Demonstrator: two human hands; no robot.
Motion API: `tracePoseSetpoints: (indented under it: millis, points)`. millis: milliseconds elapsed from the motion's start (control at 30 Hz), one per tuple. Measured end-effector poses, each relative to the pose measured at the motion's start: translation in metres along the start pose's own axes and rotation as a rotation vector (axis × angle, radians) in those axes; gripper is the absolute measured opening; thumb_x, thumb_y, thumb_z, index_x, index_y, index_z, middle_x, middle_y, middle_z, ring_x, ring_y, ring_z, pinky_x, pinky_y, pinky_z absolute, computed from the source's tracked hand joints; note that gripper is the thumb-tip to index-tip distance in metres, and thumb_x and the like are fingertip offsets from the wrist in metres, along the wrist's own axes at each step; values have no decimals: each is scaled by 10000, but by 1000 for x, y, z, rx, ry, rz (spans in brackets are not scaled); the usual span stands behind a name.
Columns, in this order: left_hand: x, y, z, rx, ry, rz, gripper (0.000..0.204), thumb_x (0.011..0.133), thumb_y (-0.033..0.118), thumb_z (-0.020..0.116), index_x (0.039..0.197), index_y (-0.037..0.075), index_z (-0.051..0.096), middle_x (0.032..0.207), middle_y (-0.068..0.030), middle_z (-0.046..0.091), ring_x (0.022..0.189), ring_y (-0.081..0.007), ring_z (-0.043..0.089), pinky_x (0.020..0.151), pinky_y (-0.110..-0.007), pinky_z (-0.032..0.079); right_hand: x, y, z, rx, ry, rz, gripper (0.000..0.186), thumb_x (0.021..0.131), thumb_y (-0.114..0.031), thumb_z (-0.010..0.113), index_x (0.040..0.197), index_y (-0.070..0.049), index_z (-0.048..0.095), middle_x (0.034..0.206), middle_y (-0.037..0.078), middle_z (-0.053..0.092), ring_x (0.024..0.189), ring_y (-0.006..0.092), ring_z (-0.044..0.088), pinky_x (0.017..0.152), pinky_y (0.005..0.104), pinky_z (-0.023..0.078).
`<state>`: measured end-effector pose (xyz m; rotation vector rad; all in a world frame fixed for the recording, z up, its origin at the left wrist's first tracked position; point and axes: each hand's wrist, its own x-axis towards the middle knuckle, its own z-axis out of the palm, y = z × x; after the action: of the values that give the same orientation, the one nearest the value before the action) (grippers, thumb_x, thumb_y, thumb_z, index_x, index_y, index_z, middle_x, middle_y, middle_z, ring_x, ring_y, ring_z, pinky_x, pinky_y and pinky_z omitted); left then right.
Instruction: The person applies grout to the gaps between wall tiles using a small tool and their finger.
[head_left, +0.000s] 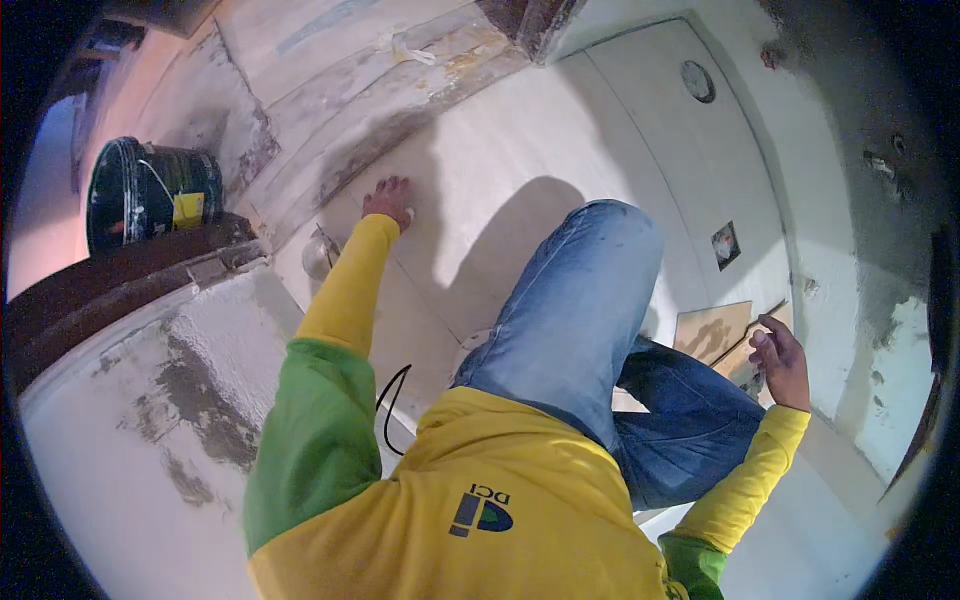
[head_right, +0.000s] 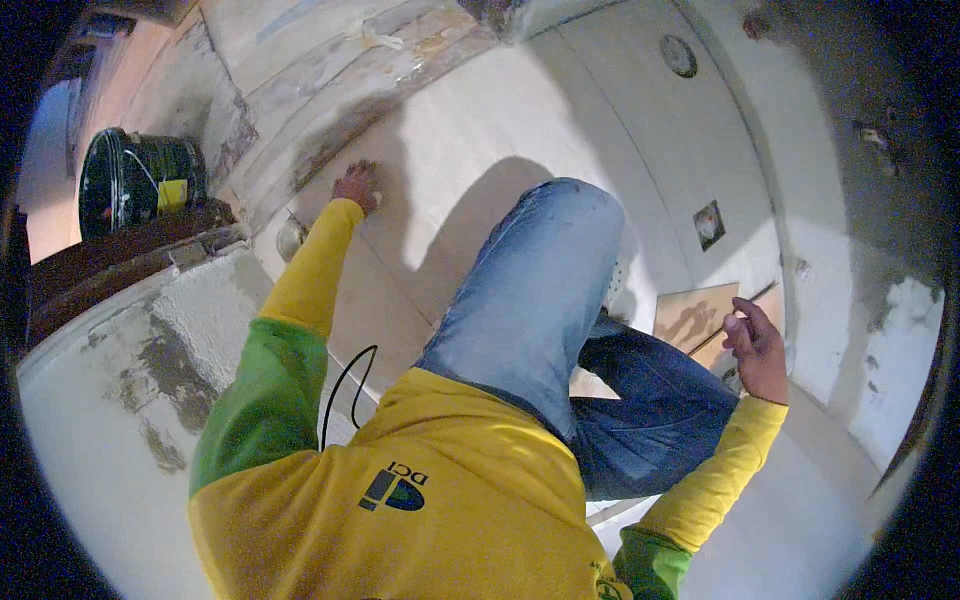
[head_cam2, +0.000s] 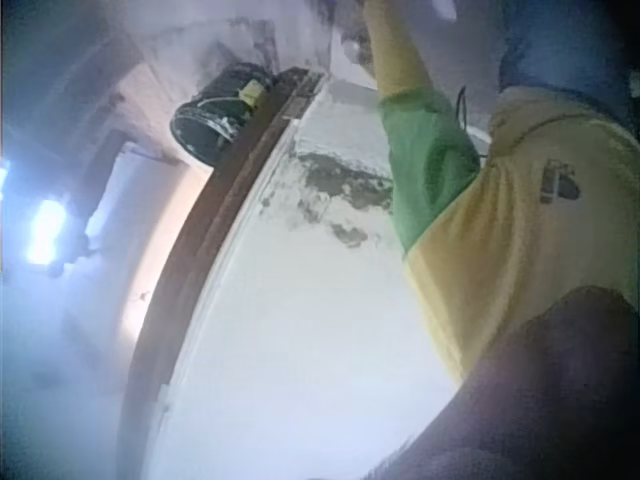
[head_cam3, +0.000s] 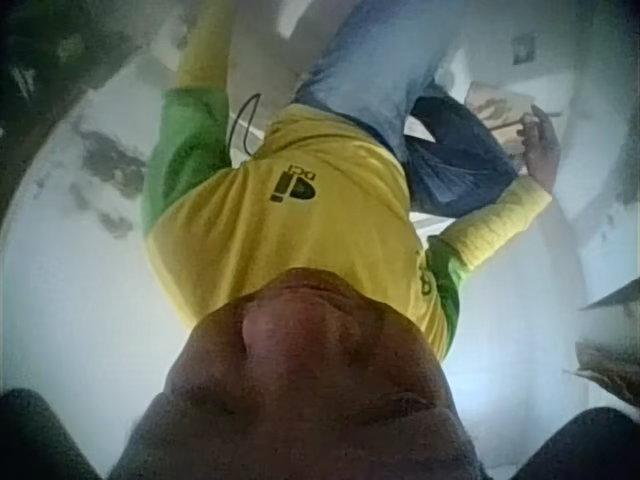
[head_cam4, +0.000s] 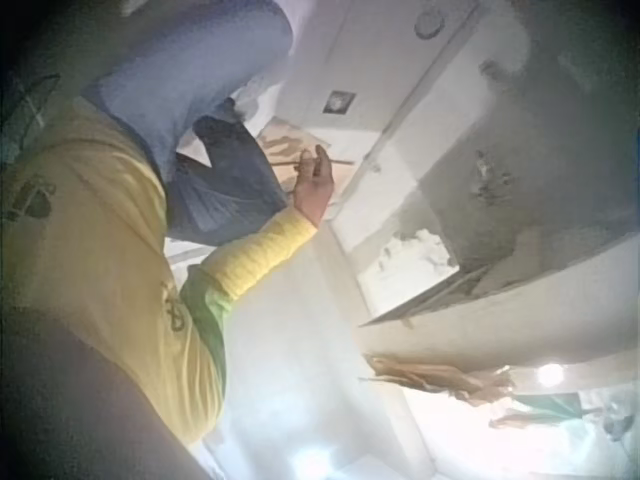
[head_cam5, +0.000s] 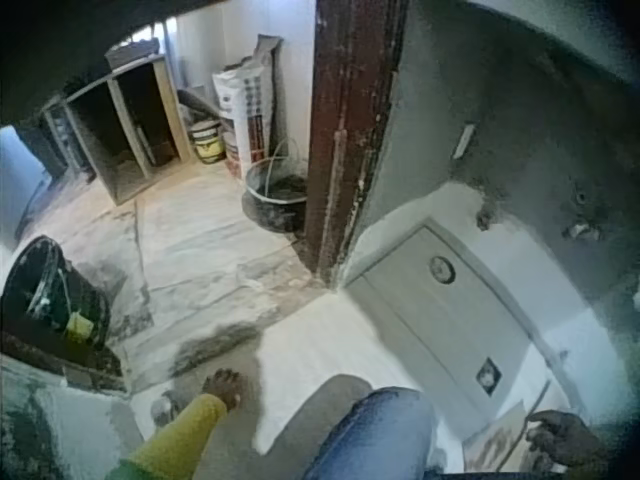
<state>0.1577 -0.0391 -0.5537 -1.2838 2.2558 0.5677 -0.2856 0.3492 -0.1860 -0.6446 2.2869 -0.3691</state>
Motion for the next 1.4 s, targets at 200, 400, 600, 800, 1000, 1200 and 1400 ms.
tracePoseSetpoints:
  millis: [200,400,600,800,1000,1200,1400]
  points:
    - [-23,2,15,83,-94,-54,981,732,404,713,1498,148,157,1574,-139,82,1429,-384,133,1082,-598,263,13,-14,8,-69,-19,-40,462,921,-352,595,1253,-34,552,869,51,639,695,106,583,609,241,451]
    - [-26,6,17,33,-93,-118,1077,714,434,738,1515,148,76,1585,-139,11,1452,-375,11,1113,-581,190,21,-26,11,-91,-21,-40,478,912,-368,604,1256,-40,552,876,55,647,699,106,585,603,240,453]
    - [-31,8,13,-24,-96,-114,1052,722,432,735,1514,163,97,1589,-115,16,1457,-352,5,1127,-559,168,26,-39,16,-43,-38,-88,472,898,-358,620,1245,-43,561,846,62,645,693,117,597,596,249,456]
    - [-31,6,9,-34,-113,-120,1098,687,413,774,1511,171,89,1588,-113,15,1456,-354,14,1121,-564,183,30,-44,20,-62,-33,-80,440,896,-323,624,1230,-42,571,825,77,646,681,132,609,598,265,473]
    - [-28,7,11,-11,-94,-114,1102,667,401,786,1505,167,110,1584,-121,29,1455,-358,25,1108,-570,210,34,-36,16,-67,-58,-69,467,914,-345,616,1261,-40,547,856,58,653,675,115,606,582,238,460]
    - [-30,9,10,-26,-89,-110,1096,655,381,790,1503,166,129,1583,-122,36,1454,-365,34,1104,-572,215,33,-37,16,-73,-46,-74,451,896,-342,622,1239,-54,564,856,97,661,704,147,624,620,284,492]
    - [-33,11,8,-13,-92,-145,1078,657,379,782,1501,167,146,1582,-122,50,1454,-364,35,1109,-574,204,36,-38,15,-67,-53,-71,435,900,-332,616,1238,-63,566,855,96,657,693,148,618,615,284,493]
